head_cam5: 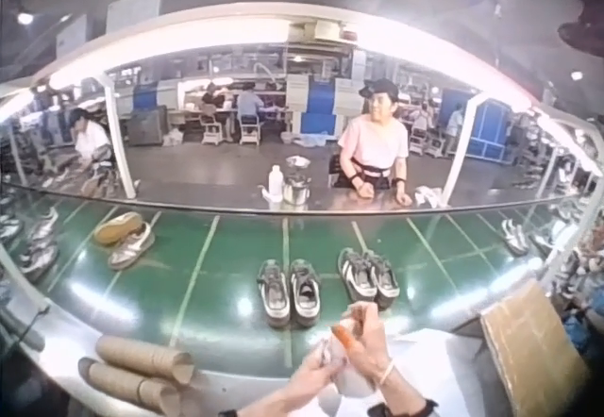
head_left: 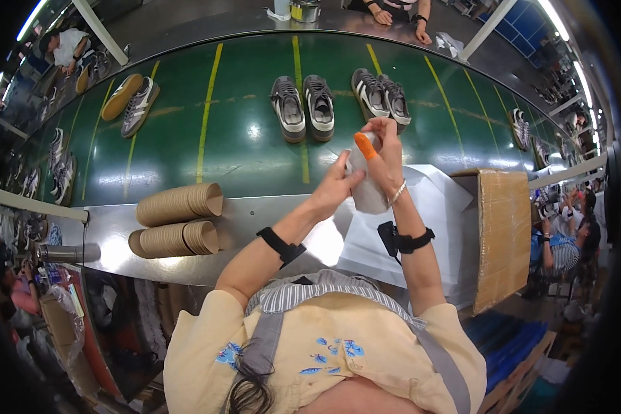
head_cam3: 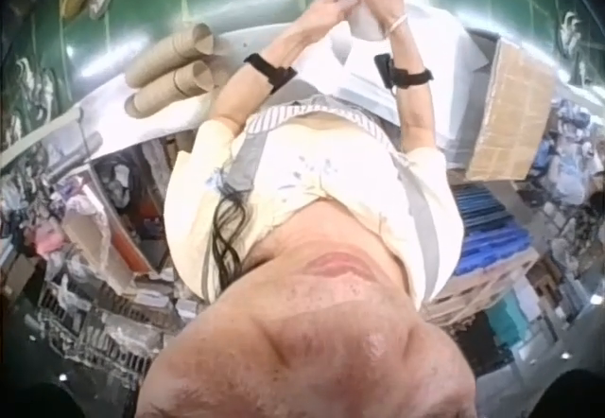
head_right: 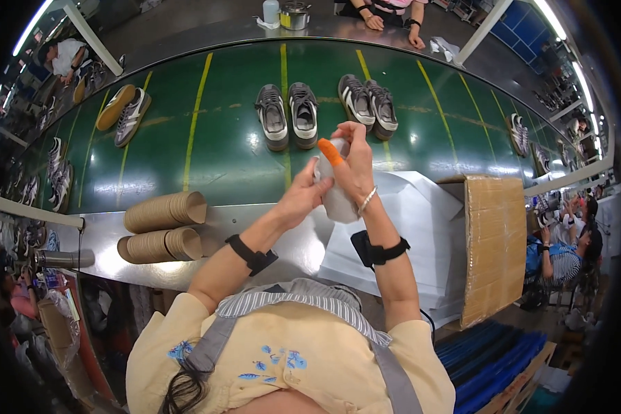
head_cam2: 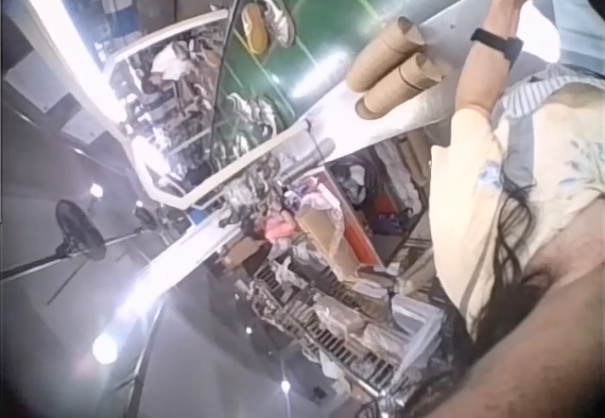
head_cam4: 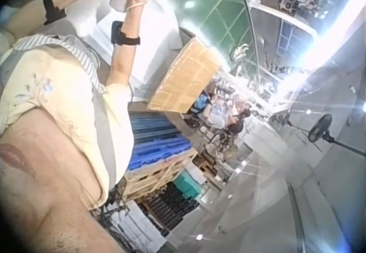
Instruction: The recorder is preparing shoes for packaging by inserting paper stuffing and placing them in boxes or on a conveyor belt in a factory setting.
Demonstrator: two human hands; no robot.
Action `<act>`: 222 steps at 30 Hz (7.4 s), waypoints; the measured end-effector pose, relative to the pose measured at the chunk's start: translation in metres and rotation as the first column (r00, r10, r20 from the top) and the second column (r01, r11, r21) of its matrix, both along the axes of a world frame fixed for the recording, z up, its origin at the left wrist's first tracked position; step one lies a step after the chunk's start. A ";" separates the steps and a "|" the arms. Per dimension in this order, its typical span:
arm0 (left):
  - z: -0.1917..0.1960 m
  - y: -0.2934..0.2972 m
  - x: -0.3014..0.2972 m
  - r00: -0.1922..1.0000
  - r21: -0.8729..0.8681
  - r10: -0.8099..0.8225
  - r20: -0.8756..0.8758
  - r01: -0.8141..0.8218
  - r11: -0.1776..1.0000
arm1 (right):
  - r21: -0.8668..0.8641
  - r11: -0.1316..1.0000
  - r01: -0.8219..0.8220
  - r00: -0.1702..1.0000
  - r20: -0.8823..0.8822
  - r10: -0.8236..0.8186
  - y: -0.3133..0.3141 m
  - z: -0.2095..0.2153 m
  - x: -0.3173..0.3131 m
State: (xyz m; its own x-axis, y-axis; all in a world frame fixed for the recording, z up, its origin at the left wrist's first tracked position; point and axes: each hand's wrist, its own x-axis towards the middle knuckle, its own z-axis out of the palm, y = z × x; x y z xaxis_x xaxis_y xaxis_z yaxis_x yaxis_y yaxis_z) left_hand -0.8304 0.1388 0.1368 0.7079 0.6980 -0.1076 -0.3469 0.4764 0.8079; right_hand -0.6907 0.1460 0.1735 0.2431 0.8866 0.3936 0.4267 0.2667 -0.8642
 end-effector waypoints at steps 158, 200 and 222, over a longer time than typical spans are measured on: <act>0.002 -0.020 -0.057 0.848 0.877 0.289 -0.444 0.477 -0.054 | 0.052 0.985 0.165 0.757 0.633 -0.160 -0.219 -0.069 -0.036; -0.096 0.373 -0.776 0.083 0.715 0.716 -0.693 -0.051 0.698 | -0.487 0.807 -0.334 0.530 0.611 0.588 0.147 -0.022 -0.523; -0.131 0.308 -0.882 -0.244 0.982 0.956 -0.164 0.056 0.182 | -0.243 0.959 -0.144 0.691 0.669 0.273 0.459 -0.151 -0.581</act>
